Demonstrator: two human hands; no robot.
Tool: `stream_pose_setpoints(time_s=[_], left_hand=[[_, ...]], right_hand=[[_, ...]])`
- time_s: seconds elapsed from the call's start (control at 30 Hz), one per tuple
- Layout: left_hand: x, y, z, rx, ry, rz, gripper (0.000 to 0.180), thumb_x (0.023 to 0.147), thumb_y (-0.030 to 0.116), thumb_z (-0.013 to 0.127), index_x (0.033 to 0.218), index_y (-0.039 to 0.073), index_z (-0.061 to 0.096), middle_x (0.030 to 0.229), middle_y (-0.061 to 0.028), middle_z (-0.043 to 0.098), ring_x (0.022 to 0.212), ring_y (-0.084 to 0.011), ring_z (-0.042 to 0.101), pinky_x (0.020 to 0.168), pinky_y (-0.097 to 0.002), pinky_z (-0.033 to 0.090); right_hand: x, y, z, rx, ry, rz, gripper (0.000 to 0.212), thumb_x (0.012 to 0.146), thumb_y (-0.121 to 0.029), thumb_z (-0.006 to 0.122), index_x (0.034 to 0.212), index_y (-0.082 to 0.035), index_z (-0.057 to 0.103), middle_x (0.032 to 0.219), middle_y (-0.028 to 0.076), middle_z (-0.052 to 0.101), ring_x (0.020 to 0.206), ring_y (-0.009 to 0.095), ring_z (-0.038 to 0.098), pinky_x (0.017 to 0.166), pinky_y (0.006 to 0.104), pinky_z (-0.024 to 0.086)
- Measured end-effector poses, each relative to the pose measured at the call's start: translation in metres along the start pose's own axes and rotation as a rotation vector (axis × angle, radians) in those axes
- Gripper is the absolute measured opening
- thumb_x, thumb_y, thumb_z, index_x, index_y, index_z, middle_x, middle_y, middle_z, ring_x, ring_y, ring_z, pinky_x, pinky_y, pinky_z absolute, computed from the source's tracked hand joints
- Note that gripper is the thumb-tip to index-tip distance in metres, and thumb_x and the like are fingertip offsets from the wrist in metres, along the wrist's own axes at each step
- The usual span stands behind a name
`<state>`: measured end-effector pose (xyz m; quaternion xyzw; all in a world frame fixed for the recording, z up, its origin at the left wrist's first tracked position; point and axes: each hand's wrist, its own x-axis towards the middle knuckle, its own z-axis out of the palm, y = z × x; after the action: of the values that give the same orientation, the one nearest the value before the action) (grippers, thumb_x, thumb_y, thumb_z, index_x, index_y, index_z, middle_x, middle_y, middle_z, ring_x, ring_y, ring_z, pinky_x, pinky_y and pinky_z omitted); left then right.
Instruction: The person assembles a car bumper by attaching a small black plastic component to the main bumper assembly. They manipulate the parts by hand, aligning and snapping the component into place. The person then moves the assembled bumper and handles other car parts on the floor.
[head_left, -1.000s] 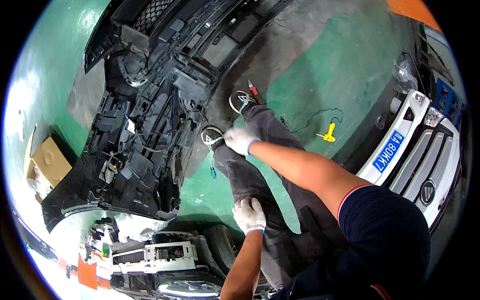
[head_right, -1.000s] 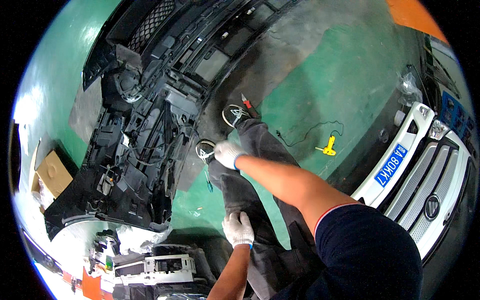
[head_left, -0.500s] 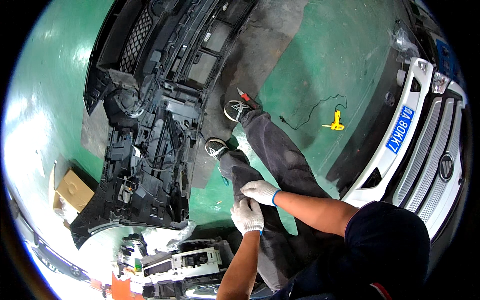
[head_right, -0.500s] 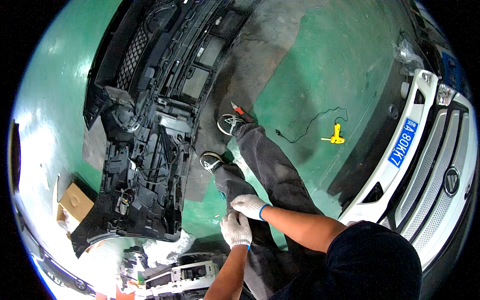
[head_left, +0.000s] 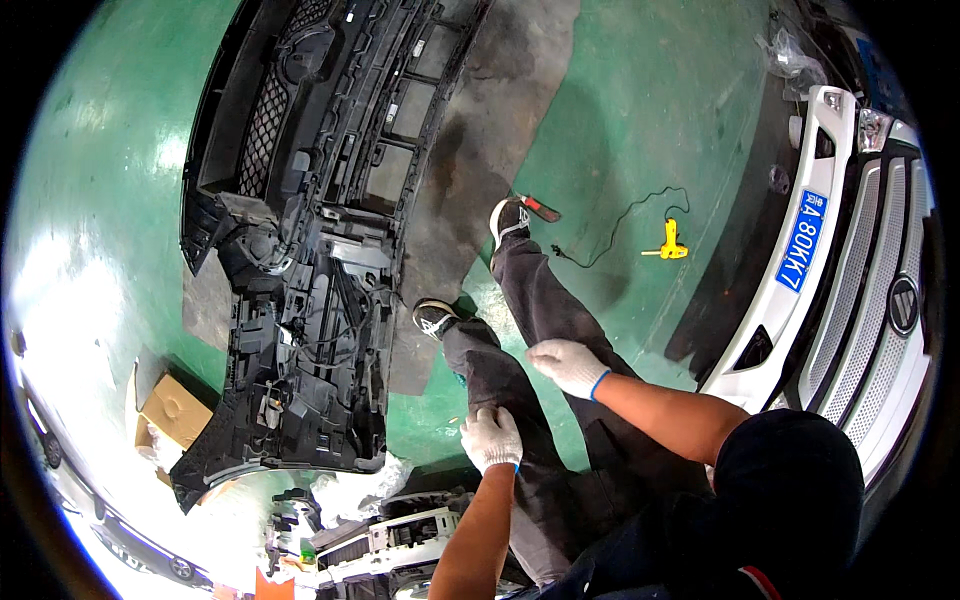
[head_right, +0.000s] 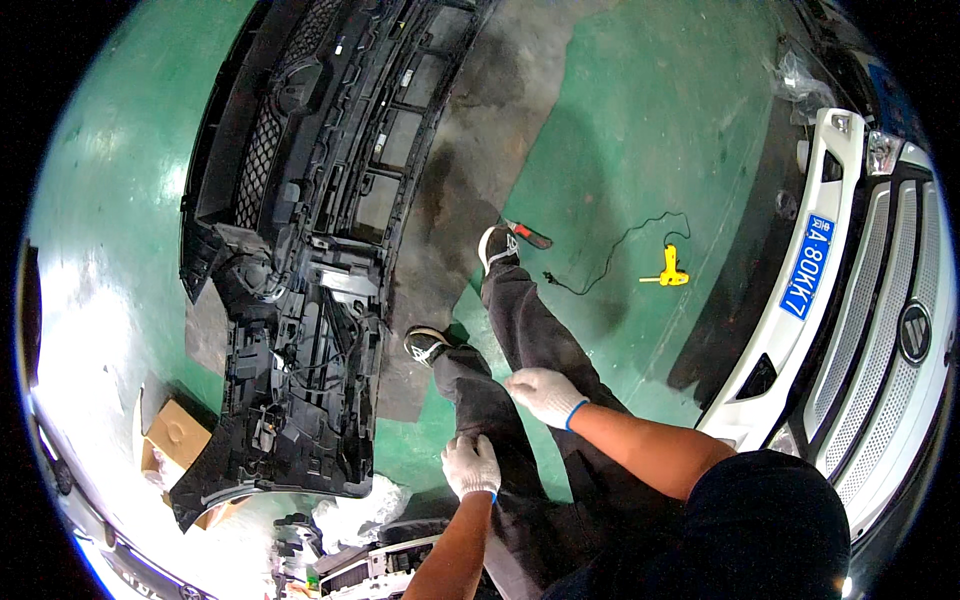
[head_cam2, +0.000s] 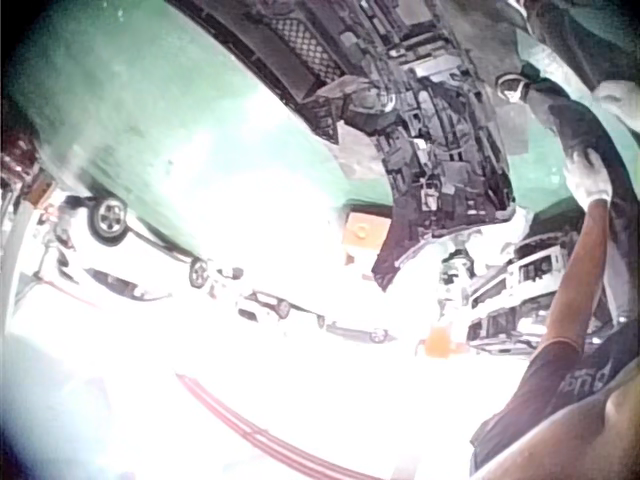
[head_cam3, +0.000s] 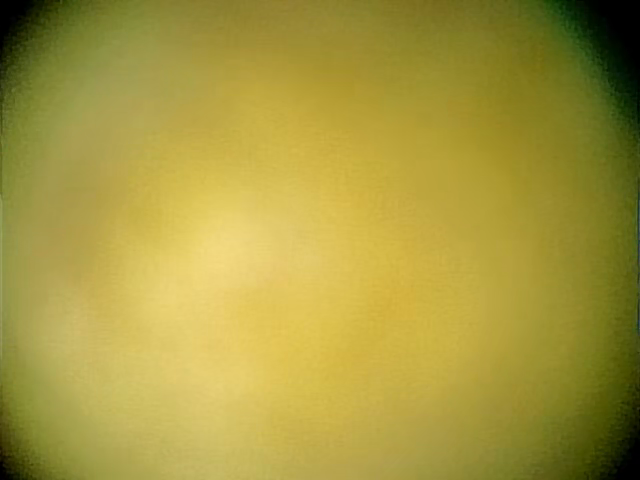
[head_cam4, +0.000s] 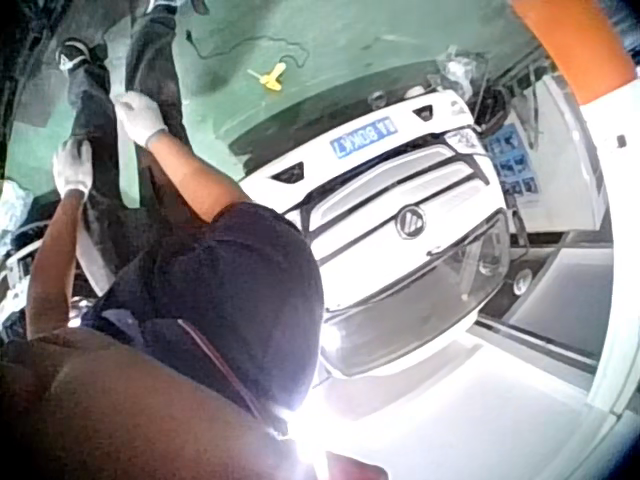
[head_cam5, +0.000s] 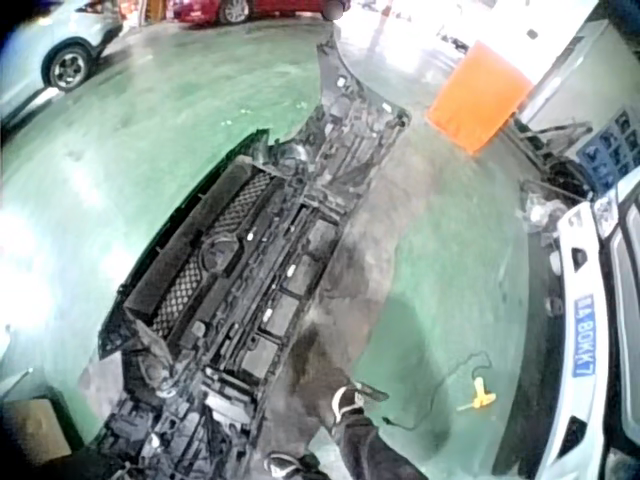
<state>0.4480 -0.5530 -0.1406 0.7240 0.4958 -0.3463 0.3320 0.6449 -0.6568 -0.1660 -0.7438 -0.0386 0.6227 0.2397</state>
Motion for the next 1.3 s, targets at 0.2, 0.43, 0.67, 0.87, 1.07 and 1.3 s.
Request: stream_pose_setpoints(time_s=[0.2, 0.43, 0.67, 0.87, 1.07, 1.3], left_hand=[[0.005, 0.020, -0.008, -0.027, -0.011, -0.062, 0.038, 0.095, 0.035, 0.060, 0.106, 0.003, 0.077, 0.114, -0.0221, 0.071, 0.111, -0.0424, 0.064, 0.101, -0.0509, 0.051], [0.022, 0.042, -0.018, 0.056, 0.022, -0.066, 0.037, 0.095, 0.036, 0.061, 0.101, 0.003, 0.077, 0.110, -0.0213, 0.072, 0.108, -0.0418, 0.065, 0.098, -0.0507, 0.052], [0.034, 0.077, -0.044, -0.092, 0.093, -0.049, 0.036, 0.094, 0.036, 0.063, 0.101, 0.004, 0.076, 0.107, -0.0206, 0.071, 0.106, -0.0422, 0.064, 0.095, -0.0513, 0.052], [0.020, 0.102, -0.095, -0.324, 0.195, 0.020, 0.024, 0.093, 0.029, 0.070, 0.096, 0.005, 0.076, 0.103, -0.0191, 0.073, 0.103, -0.0413, 0.065, 0.094, -0.0502, 0.051], [0.010, 0.131, -0.091, -0.335, 0.199, 0.207, 0.021, 0.089, 0.025, 0.073, 0.097, 0.006, 0.076, 0.106, -0.0182, 0.072, 0.102, -0.0413, 0.064, 0.093, -0.0517, 0.050], [0.057, 0.159, -0.076, -0.069, 0.204, 0.181, 0.026, 0.090, 0.033, 0.069, 0.091, 0.008, 0.077, 0.101, -0.0172, 0.072, 0.102, -0.0401, 0.065, 0.091, -0.0517, 0.053]], right_hand=[[-0.036, -0.017, -0.058, -0.433, 0.279, -0.257, 0.022, 0.096, -0.019, 0.065, 0.110, -0.006, 0.077, 0.111, 0.018, 0.074, 0.105, 0.039, 0.069, 0.094, 0.0486, 0.055], [-0.028, -0.024, -0.080, -0.688, 0.334, -0.327, 0.023, 0.089, -0.021, 0.066, 0.106, -0.011, 0.078, 0.103, 0.011, 0.074, 0.099, 0.034, 0.066, 0.091, 0.0462, 0.053], [-0.005, -0.052, -0.098, -0.833, 0.249, -0.335, 0.026, 0.089, -0.023, 0.066, 0.110, -0.013, 0.077, 0.107, 0.010, 0.073, 0.104, 0.032, 0.066, 0.090, 0.0475, 0.052], [0.000, -0.065, -0.115, -0.888, 0.187, -0.292, 0.027, 0.088, -0.023, 0.067, 0.112, -0.014, 0.077, 0.110, 0.009, 0.072, 0.107, 0.032, 0.065, 0.092, 0.0473, 0.052], [-0.001, -0.074, -0.118, -0.981, 0.076, -0.196, 0.030, 0.088, -0.023, 0.067, 0.116, -0.016, 0.076, 0.113, 0.009, 0.070, 0.111, 0.032, 0.064, 0.094, 0.0482, 0.051], [0.013, -0.101, -0.124, -0.916, 0.209, -0.256, 0.030, 0.088, -0.022, 0.066, 0.116, -0.016, 0.076, 0.113, 0.008, 0.070, 0.111, 0.031, 0.064, 0.094, 0.0475, 0.050]])
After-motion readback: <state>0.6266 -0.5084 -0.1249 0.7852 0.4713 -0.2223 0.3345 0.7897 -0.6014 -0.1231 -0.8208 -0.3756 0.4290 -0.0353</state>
